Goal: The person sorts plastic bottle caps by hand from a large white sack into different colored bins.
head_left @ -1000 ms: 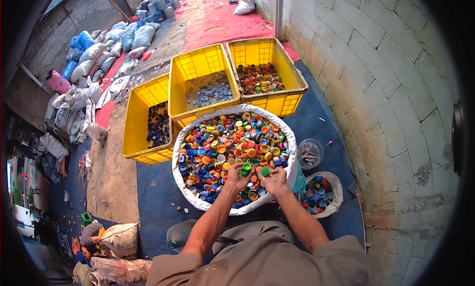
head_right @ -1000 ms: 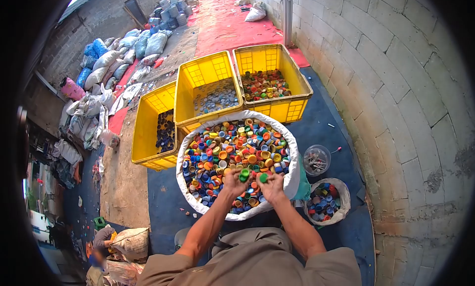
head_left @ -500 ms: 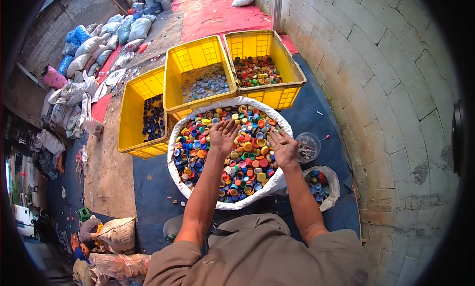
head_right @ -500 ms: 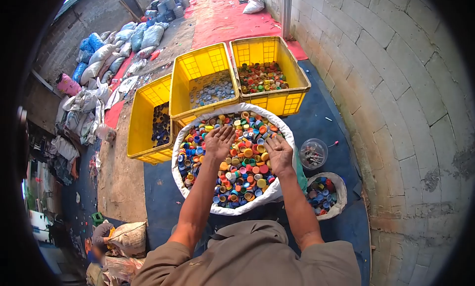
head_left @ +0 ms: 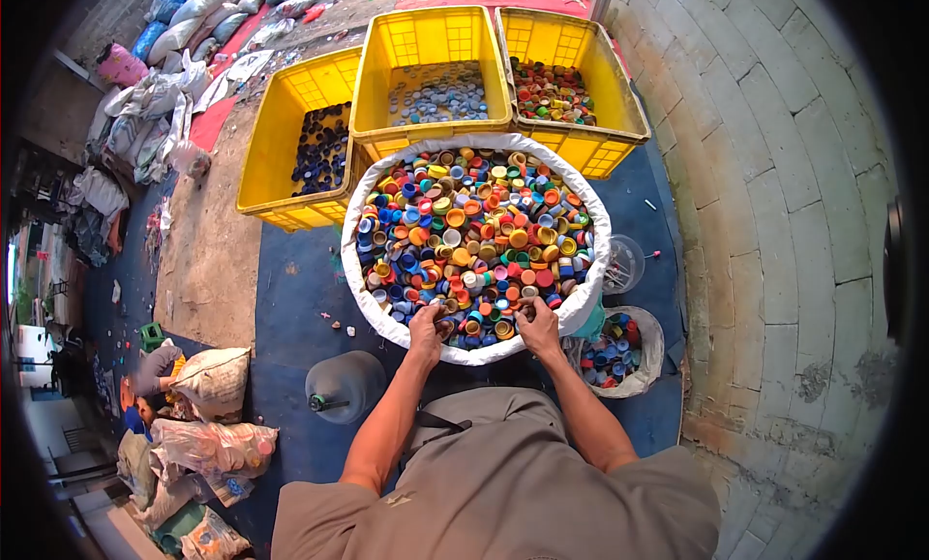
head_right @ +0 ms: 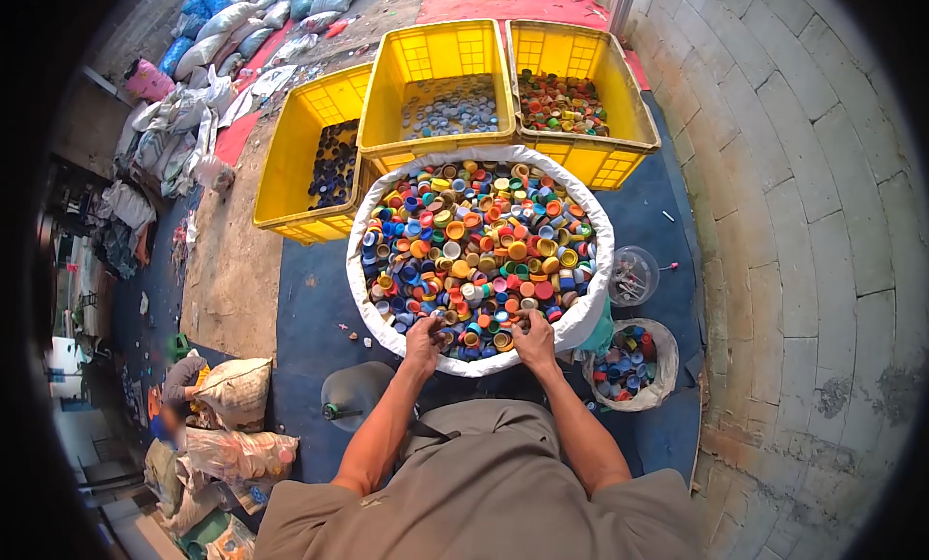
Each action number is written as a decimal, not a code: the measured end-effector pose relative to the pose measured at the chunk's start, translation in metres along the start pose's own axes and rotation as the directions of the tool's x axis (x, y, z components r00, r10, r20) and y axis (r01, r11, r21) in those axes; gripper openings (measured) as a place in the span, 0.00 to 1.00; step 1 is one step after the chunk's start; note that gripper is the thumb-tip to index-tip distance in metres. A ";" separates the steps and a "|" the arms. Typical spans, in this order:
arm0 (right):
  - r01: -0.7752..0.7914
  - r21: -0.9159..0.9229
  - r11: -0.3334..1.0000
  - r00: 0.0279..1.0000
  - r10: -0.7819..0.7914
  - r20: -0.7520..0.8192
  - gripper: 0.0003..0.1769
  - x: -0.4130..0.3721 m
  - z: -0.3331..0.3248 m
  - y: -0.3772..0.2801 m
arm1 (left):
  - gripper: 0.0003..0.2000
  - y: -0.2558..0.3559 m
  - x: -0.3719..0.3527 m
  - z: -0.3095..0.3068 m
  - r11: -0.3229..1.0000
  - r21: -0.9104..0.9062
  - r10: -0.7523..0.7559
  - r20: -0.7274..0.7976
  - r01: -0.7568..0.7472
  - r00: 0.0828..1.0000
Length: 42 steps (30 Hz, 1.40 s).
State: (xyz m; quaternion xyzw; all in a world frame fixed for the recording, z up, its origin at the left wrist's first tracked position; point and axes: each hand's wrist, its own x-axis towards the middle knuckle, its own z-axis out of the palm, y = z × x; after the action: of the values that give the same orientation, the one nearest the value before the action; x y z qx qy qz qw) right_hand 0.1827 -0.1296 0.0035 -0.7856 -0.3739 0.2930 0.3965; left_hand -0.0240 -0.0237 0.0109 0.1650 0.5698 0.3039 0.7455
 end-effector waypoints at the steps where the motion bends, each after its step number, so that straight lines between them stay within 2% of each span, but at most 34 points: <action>1: 0.035 -0.041 0.999 0.999 -0.035 0.005 0.13 0.002 0.006 -0.001 | 0.08 -0.001 -0.006 -0.004 1.000 0.031 0.000 0.009 0.000 1.000; 3: 0.109 -0.123 0.986 0.994 -0.107 0.019 0.12 0.007 0.016 -0.006 | 0.08 -0.004 -0.016 -0.008 0.998 0.057 -0.010 0.004 0.010 1.000; 4: 0.092 -0.088 0.992 0.996 -0.091 0.019 0.12 0.008 0.021 -0.010 | 0.07 -0.008 -0.016 -0.013 0.999 0.036 0.003 0.020 -0.004 1.000; 8: 0.088 -0.146 0.985 0.995 -0.079 0.069 0.12 0.013 0.036 -0.017 | 0.06 -0.020 -0.022 -0.025 0.999 -0.026 0.028 0.018 -0.027 0.999; 11: 0.239 -0.154 0.959 0.971 -0.233 0.059 0.11 0.016 0.050 -0.017 | 0.06 -0.019 -0.030 -0.032 0.999 -0.016 0.040 0.017 -0.040 0.999; 12: 0.199 -0.164 0.966 0.974 -0.175 0.146 0.11 0.016 0.049 -0.030 | 0.06 -0.016 -0.035 -0.033 0.999 -0.008 0.040 0.013 -0.040 0.999; 15: 0.381 -0.351 0.855 0.924 -0.349 0.153 0.14 0.018 0.059 -0.049 | 0.06 -0.016 -0.037 -0.043 0.998 0.043 0.046 -0.006 -0.045 0.999; 16: 0.447 -0.301 0.842 0.894 -0.416 0.165 0.17 0.019 0.060 -0.059 | 0.06 -0.017 -0.038 -0.046 0.998 0.041 0.046 -0.010 -0.045 0.999; 19: 0.602 -0.397 0.692 0.796 -0.559 0.232 0.21 0.029 0.077 -0.051 | 0.06 -0.017 -0.038 -0.057 0.998 0.041 0.055 -0.019 -0.055 0.998; 20: 0.642 -0.443 0.626 0.763 -0.575 0.294 0.34 0.034 0.082 -0.045 | 0.06 -0.018 -0.036 -0.060 0.997 0.047 0.060 -0.016 -0.060 0.998; 23: 0.647 -0.493 0.581 0.762 -0.483 0.431 0.36 0.033 0.079 -0.058 | 0.06 -0.016 -0.037 -0.066 0.996 0.053 0.073 -0.016 -0.072 0.997; 27: 0.692 -0.482 0.537 0.721 -0.492 0.487 0.33 0.036 0.073 -0.063 | 0.07 -0.016 -0.035 -0.067 0.995 0.051 0.084 -0.026 -0.083 0.996; 28: 0.686 -0.498 0.531 0.727 -0.467 0.503 0.29 0.037 0.072 -0.064 | 0.07 -0.017 -0.034 -0.067 0.994 0.067 0.089 -0.022 -0.088 0.996; 34: 0.735 -0.489 0.470 0.677 -0.554 0.485 0.19 0.044 0.074 -0.048 | 0.09 -0.014 -0.031 -0.052 0.971 0.179 0.154 0.019 -0.155 0.988; 37: 0.695 -0.456 0.556 0.718 -0.562 0.410 0.17 0.037 0.067 -0.051 | 0.10 -0.011 -0.023 -0.041 0.926 0.265 0.260 0.069 -0.268 0.963; 38: 0.650 -0.462 0.604 0.760 -0.512 0.401 0.18 0.033 0.064 -0.052 | 0.11 -0.009 -0.020 -0.036 0.896 0.299 0.316 0.093 -0.329 0.944; 41: 0.518 -0.145 0.843 0.852 -0.493 0.177 0.22 0.021 0.054 -0.044 | 0.16 -0.007 -0.001 -0.028 0.754 0.475 0.427 0.170 -0.454 0.888; 42: 0.384 -0.037 0.922 0.914 -0.375 0.154 0.25 0.016 0.050 -0.041 | 0.17 -0.001 0.002 -0.021 0.650 0.548 0.507 0.204 -0.527 0.837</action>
State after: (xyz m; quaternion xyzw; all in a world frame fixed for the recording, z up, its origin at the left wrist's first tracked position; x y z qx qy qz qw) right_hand 0.1387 -0.0793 0.0098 -0.6876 -0.5565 0.2538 0.3913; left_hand -0.0437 -0.0254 0.0031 0.5457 0.5518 0.3107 0.5488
